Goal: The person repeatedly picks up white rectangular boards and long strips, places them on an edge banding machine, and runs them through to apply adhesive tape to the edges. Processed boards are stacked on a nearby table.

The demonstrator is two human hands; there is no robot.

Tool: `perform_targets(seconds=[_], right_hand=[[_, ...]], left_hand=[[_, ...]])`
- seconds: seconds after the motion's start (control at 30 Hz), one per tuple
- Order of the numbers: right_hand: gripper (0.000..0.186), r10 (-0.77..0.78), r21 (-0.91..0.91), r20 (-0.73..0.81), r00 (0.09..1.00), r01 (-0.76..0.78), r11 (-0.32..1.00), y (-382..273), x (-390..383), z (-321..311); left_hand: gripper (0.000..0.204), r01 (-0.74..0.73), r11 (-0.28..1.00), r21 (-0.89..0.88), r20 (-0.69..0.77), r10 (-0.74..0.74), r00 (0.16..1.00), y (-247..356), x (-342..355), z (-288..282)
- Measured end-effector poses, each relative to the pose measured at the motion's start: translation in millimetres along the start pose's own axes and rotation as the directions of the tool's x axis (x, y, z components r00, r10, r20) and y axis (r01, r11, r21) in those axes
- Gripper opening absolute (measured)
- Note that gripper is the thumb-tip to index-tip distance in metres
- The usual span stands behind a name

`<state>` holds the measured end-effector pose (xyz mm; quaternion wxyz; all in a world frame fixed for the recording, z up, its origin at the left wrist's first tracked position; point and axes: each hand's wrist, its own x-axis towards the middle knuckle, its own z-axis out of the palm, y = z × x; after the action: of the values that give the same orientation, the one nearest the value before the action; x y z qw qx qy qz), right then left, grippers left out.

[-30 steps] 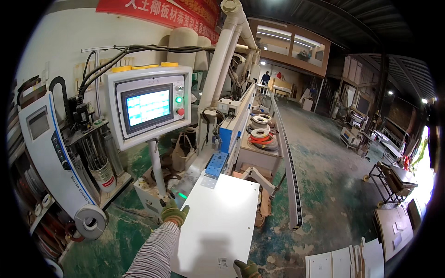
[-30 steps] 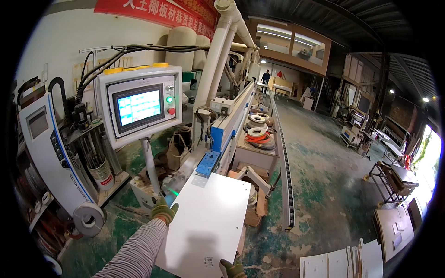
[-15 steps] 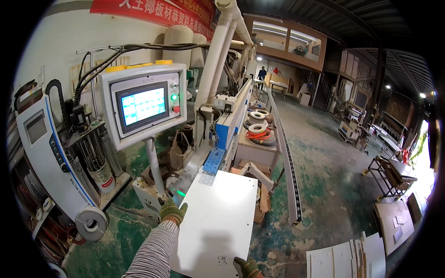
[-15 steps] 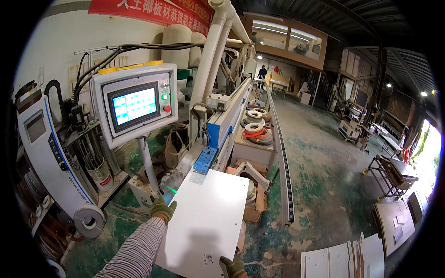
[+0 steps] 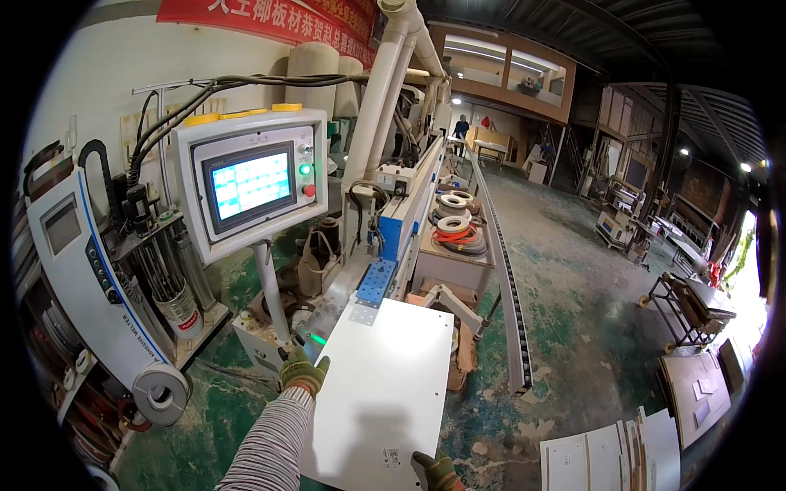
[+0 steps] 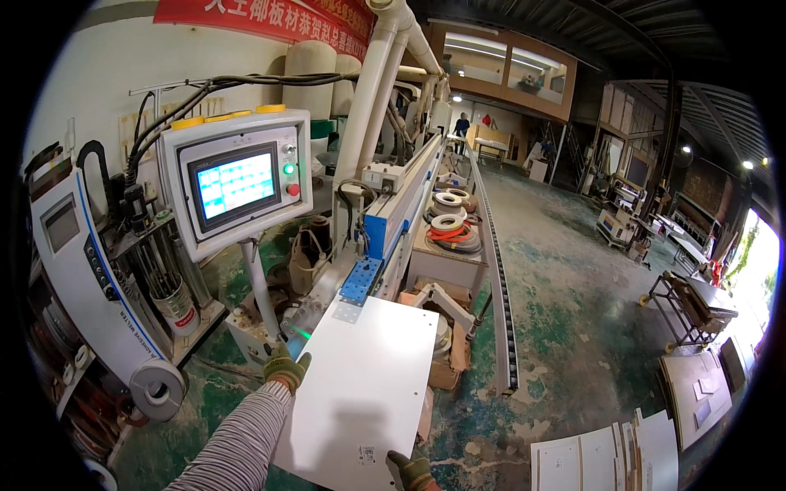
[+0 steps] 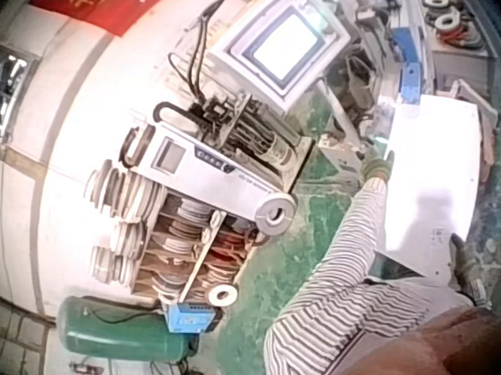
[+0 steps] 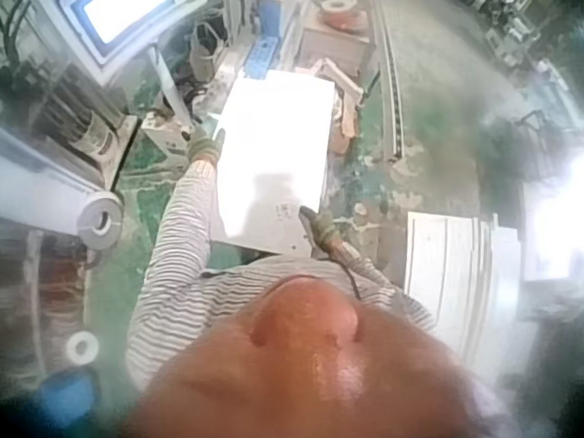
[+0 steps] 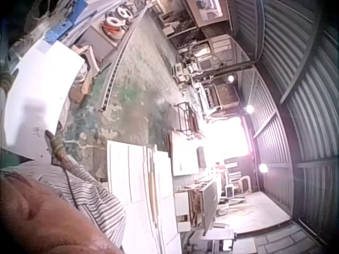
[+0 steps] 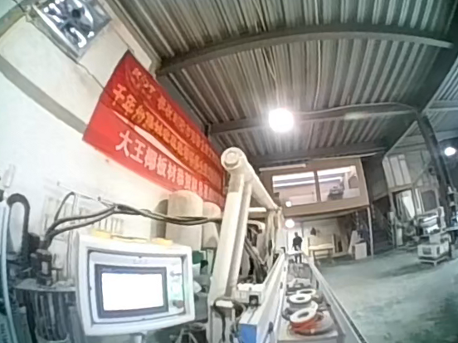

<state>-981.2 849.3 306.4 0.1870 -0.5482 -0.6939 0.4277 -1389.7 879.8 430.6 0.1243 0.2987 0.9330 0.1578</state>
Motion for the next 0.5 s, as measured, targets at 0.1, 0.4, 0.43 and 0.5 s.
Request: perform_targets(seconds=[0.1,0.4,0.43,0.5], right_hand=[[0.059,-0.024,0.005,0.013,1.0,0.024,1.0,1.2,-3.4,-3.7],[0.048,0.182,0.378,0.2,0.963,-0.247,0.892,11.6,20.6,6.7],[0.048,0.2,0.417,0.3,0.933,-0.316,0.852,31.4,32.8,15.4],[0.044,0.156,0.432,0.259,0.953,-0.259,0.864,32.4,29.5,15.7]], left_hand=[[0.094,0.008,1.0,-0.011,0.033,-0.007,0.999,6.9,-4.2,-5.8],[0.095,0.007,1.0,0.008,0.048,-0.008,0.999,5.7,-4.1,-7.1],[0.095,0.005,1.0,0.004,0.047,-0.006,0.999,5.6,-3.4,-6.6],[0.096,0.008,1.0,-0.003,0.046,-0.008,0.999,0.6,2.4,-0.1]])
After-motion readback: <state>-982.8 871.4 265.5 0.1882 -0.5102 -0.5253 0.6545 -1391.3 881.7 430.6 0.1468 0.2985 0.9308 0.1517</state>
